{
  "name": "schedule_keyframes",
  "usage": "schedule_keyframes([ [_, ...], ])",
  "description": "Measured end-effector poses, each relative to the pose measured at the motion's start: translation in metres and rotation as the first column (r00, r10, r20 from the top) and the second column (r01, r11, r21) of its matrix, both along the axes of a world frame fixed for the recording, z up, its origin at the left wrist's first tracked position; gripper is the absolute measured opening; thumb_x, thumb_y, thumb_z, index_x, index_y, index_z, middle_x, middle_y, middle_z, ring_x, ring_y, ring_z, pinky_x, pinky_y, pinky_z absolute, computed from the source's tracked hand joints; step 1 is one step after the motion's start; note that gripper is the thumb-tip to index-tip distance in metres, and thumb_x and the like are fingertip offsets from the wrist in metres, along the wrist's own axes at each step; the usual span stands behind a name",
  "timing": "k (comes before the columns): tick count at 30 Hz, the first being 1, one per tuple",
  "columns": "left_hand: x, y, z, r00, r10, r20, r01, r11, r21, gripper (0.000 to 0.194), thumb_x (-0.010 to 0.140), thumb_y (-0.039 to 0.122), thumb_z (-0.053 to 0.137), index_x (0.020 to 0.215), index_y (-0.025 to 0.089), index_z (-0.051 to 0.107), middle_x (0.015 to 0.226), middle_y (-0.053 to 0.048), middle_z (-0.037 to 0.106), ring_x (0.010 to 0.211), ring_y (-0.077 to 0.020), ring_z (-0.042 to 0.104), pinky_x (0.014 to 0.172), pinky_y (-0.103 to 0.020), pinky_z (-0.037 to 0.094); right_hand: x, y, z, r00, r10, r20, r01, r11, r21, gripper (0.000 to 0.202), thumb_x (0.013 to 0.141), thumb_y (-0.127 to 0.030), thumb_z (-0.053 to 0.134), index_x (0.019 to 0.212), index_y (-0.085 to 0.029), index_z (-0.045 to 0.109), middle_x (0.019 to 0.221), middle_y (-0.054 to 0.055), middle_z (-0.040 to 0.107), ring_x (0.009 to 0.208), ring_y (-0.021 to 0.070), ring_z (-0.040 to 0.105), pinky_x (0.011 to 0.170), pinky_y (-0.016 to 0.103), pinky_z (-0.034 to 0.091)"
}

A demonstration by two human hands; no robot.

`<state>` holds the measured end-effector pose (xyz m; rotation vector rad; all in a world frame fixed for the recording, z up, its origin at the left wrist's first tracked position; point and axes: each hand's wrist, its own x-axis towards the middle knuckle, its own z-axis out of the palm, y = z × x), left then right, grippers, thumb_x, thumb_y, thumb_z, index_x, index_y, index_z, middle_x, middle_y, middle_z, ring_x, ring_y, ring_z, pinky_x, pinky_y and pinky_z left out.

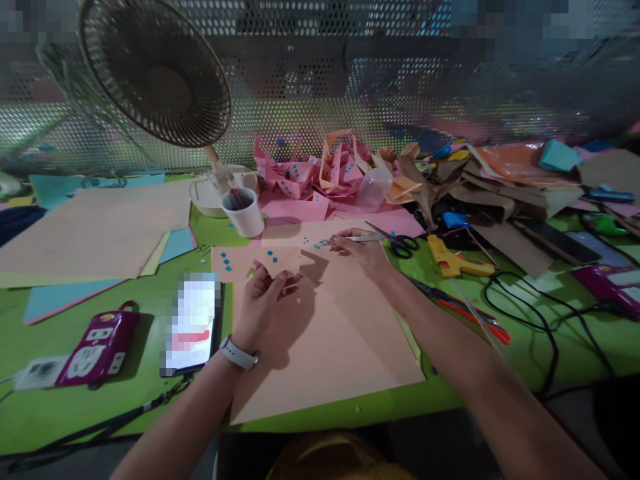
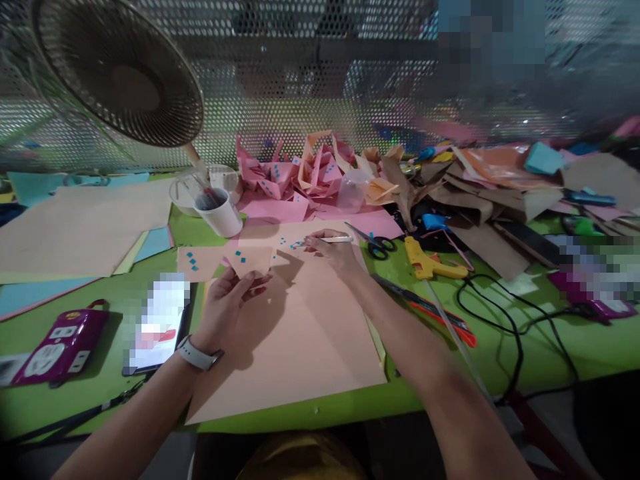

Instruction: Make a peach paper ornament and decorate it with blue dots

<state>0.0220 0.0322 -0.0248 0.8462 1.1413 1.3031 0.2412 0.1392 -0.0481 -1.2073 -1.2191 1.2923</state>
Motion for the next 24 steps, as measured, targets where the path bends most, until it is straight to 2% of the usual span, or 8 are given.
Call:
schedule_keyframes([
  [7, 0.0, 0.0, 0.0, 1.0, 0.0, 0.002, 0.0, 1.0, 0.002, 0.035, 0.076, 0.038, 0.076, 0.101, 0.019, 0.061, 0.095, -0.005, 0.071, 0.092, -0.0208, 0.072, 0.072, -0.026, 0.058, 0.0, -0.001, 0.007, 0.999, -0.034, 0.023, 0.034, 0.999, -0.025, 0.033, 0.066, -0.046, 0.078, 0.084, -0.018, 0.071, 0.073, 0.005, 0.075, 0.07, 0.0174, 0.071, 0.057, 0.023, 0.047],
  [10, 0.0, 0.001, -0.002, 1.0, 0.004, 0.015, -0.004, 1.0, -0.003, 0.037, 0.074, 0.039, 0.077, 0.1, 0.018, 0.061, 0.095, -0.006, 0.071, 0.091, -0.0212, 0.072, 0.072, -0.027, 0.058, -0.003, -0.008, 0.019, 0.999, -0.026, -0.035, 0.027, 0.999, 0.02, 0.029, 0.067, -0.043, 0.078, 0.082, -0.019, 0.071, 0.075, 0.005, 0.075, 0.069, 0.0177, 0.071, 0.054, 0.024, 0.044],
  [14, 0.002, -0.002, -0.001, 1.0, -0.002, 0.03, 0.003, 1.0, -0.011, 0.036, 0.074, 0.039, 0.077, 0.098, 0.018, 0.06, 0.095, -0.006, 0.071, 0.092, -0.0222, 0.072, 0.074, -0.028, 0.059, -0.017, -0.031, 0.04, 0.993, 0.015, -0.114, -0.006, 0.997, 0.077, 0.025, 0.066, -0.041, 0.079, 0.077, -0.02, 0.072, 0.075, 0.005, 0.076, 0.063, 0.0172, 0.07, 0.051, 0.025, 0.042],
  [19, 0.005, -0.004, 0.003, 0.997, -0.046, 0.064, 0.047, 0.999, -0.022, 0.038, 0.074, 0.038, 0.078, 0.099, 0.017, 0.06, 0.095, -0.005, 0.069, 0.089, -0.0212, 0.072, 0.077, -0.029, 0.059, -0.039, -0.059, 0.054, 0.979, 0.11, -0.17, -0.105, 0.994, 0.035, 0.023, 0.063, -0.036, 0.083, 0.074, -0.019, 0.073, 0.066, 0.002, 0.073, 0.06, 0.0147, 0.068, 0.061, 0.027, 0.051],
  [24, 0.005, -0.005, 0.002, 0.995, -0.066, 0.07, 0.068, 0.998, -0.019, 0.039, 0.075, 0.038, 0.077, 0.103, 0.018, 0.06, 0.098, -0.005, 0.071, 0.089, -0.0198, 0.072, 0.077, -0.028, 0.058, -0.046, -0.064, 0.052, 0.982, 0.101, -0.157, -0.101, 0.995, 0.006, 0.024, 0.062, -0.037, 0.084, 0.073, -0.019, 0.074, 0.067, 0.002, 0.073, 0.061, 0.0146, 0.068, 0.064, 0.028, 0.054],
])
